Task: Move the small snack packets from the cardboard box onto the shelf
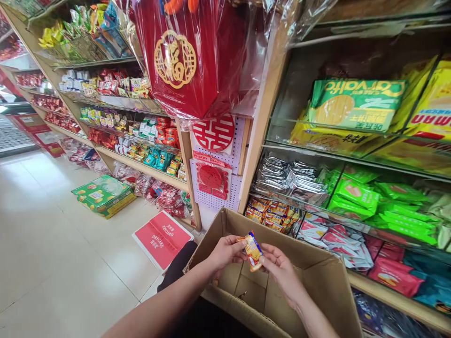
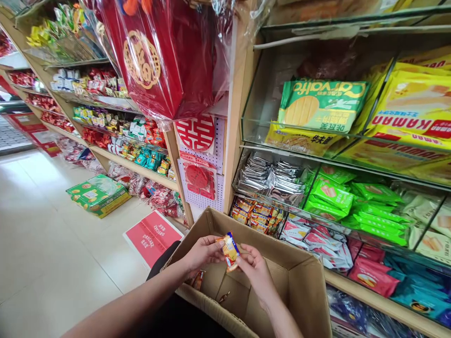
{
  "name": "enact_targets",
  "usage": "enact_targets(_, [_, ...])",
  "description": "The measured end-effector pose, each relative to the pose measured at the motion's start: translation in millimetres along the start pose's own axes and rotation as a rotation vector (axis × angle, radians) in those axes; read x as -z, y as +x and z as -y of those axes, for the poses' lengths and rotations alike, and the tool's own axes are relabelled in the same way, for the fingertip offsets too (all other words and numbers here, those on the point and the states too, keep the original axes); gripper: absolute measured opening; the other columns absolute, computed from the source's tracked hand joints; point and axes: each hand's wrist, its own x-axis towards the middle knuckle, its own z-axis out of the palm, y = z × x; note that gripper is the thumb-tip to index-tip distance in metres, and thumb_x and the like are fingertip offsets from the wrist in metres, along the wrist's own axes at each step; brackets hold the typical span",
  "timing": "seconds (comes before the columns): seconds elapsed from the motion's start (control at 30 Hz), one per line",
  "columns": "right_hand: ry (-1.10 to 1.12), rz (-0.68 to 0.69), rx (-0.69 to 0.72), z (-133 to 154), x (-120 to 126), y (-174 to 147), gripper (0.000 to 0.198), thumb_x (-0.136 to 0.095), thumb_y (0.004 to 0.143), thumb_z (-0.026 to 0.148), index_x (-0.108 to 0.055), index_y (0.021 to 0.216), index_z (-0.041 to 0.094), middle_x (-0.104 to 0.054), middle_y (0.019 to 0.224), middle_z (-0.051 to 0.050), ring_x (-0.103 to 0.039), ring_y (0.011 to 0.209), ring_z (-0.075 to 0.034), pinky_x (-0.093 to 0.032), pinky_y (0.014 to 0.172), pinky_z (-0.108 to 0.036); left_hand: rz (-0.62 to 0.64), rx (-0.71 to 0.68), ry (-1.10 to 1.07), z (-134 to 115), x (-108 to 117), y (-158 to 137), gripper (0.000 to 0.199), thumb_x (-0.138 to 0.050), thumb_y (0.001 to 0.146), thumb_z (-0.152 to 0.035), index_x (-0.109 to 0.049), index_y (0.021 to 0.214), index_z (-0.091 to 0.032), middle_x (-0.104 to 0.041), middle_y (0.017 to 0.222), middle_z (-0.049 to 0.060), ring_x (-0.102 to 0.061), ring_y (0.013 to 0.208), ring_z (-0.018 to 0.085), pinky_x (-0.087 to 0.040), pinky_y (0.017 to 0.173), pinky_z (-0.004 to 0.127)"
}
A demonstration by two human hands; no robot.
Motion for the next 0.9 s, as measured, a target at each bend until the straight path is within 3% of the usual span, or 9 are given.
enact_targets(0.1, [-0.099, 0.140, -0.038, -11, -2, -2, 0.053, -0.073, 0.062, 0.047, -0.056, 0.101, 0.014, -0.065, 0.075, -0.003, -0.052, 0.061, -0.010, -0.037, 0.051, -0.018, -0.057, -0.050, 0.144, 4, -9, 3, 0.046, -0.050, 0.071, -0.060, -0.052, 0.081, -0.015, -0.057, 0.066, 0.001, -0.051, 0.051, 0.008, -0.041, 0.049, 0.021])
enact_targets(0.2, [-0.081, 0.126, -0.062, -10, -1, 4, 0.044, -0.067, 0.068, 0.048, -0.058, 0.091, 0.012, -0.063, 0.071, -0.002, -0.048, 0.054, -0.007, -0.031, 0.043, -0.016, -0.036, -0.172, 0.363, -8, -4, 1, 0.039, -0.049, 0.076, -0.052, -0.057, 0.084, -0.015, -0.062, 0.075, 0.003, -0.057, 0.064, 0.014, -0.047, 0.061, 0.026])
enact_targets(0.27, [0.008, -0.015, -0.034, 0, 4, 17, 0.047, -0.073, 0.061, 0.046, -0.055, 0.088, 0.012, -0.062, 0.069, -0.002, -0.050, 0.053, -0.008, -0.032, 0.040, -0.016, -0.089, -0.266, 0.539, -19, 11, 0, 0.032, -0.046, 0.081, -0.043, -0.058, 0.096, -0.018, -0.062, 0.095, 0.006, -0.056, 0.090, 0.018, -0.044, 0.085, 0.031])
enact_targets(0.37, [0.186, -0.295, 0.096, 24, 16, 47, 0.064, -0.082, 0.048, 0.039, -0.046, 0.096, 0.018, -0.062, 0.077, -0.001, -0.057, 0.059, -0.012, -0.044, 0.043, -0.020, -0.254, -0.308, 0.794, -25, 44, 2, 0.036, -0.046, 0.082, -0.029, -0.048, 0.117, -0.020, -0.045, 0.126, 0.008, -0.034, 0.122, 0.023, -0.020, 0.107, 0.038])
enact_targets(0.43, [0.255, -0.385, 0.184, 38, 21, 72, 0.074, -0.084, 0.043, 0.035, -0.038, 0.100, 0.024, -0.061, 0.083, 0.002, -0.059, 0.067, -0.014, -0.053, 0.052, -0.026, -0.322, -0.239, 0.928, -18, 63, 5, 0.041, -0.048, 0.079, -0.022, -0.045, 0.119, -0.017, -0.043, 0.126, 0.012, -0.034, 0.122, 0.027, -0.022, 0.105, 0.042])
enact_targets(0.5, [0.293, -0.390, 0.238, 47, 21, 96, 0.076, -0.084, 0.040, 0.030, -0.036, 0.099, 0.026, -0.058, 0.082, 0.005, -0.060, 0.070, -0.014, -0.056, 0.062, -0.032, -0.332, -0.144, 1.029, -6, 72, 7, 0.035, -0.050, 0.076, -0.019, -0.052, 0.110, -0.014, -0.049, 0.112, 0.014, -0.047, 0.108, 0.027, -0.035, 0.095, 0.041])
enact_targets(0.67, [0.382, -0.399, 0.379, 54, 1, 144, 0.066, -0.080, 0.041, 0.027, -0.040, 0.094, 0.025, -0.056, 0.086, 0.006, -0.059, 0.079, -0.013, -0.054, 0.077, -0.035, -0.340, -0.034, 1.193, 11, 71, 4, 0.024, -0.048, 0.077, -0.024, -0.056, 0.099, -0.019, -0.049, 0.104, 0.008, -0.055, 0.093, 0.021, -0.042, 0.082, 0.032])
enact_targets(0.77, [0.373, -0.442, 0.464, 55, -9, 167, 0.061, -0.078, 0.052, 0.029, -0.043, 0.102, 0.026, -0.055, 0.097, 0.004, -0.058, 0.087, -0.014, -0.053, 0.077, -0.033, -0.345, -0.018, 1.246, 10, 69, 1, 0.023, -0.047, 0.077, -0.024, -0.056, 0.098, -0.020, -0.049, 0.104, 0.008, -0.056, 0.092, 0.021, -0.042, 0.079, 0.031])
enact_targets(0.9, [0.264, -0.406, 0.480, 57, -9, 189, 0.033, -0.060, 0.080, 0.032, -0.050, 0.106, 0.016, -0.055, 0.103, -0.005, -0.056, 0.087, -0.017, -0.052, 0.073, -0.035, -0.348, -0.027, 1.282, 10, 71, 1, 0.017, -0.046, 0.076, -0.022, -0.055, 0.090, -0.019, -0.050, 0.103, 0.009, -0.056, 0.092, 0.022, -0.043, 0.076, 0.032])
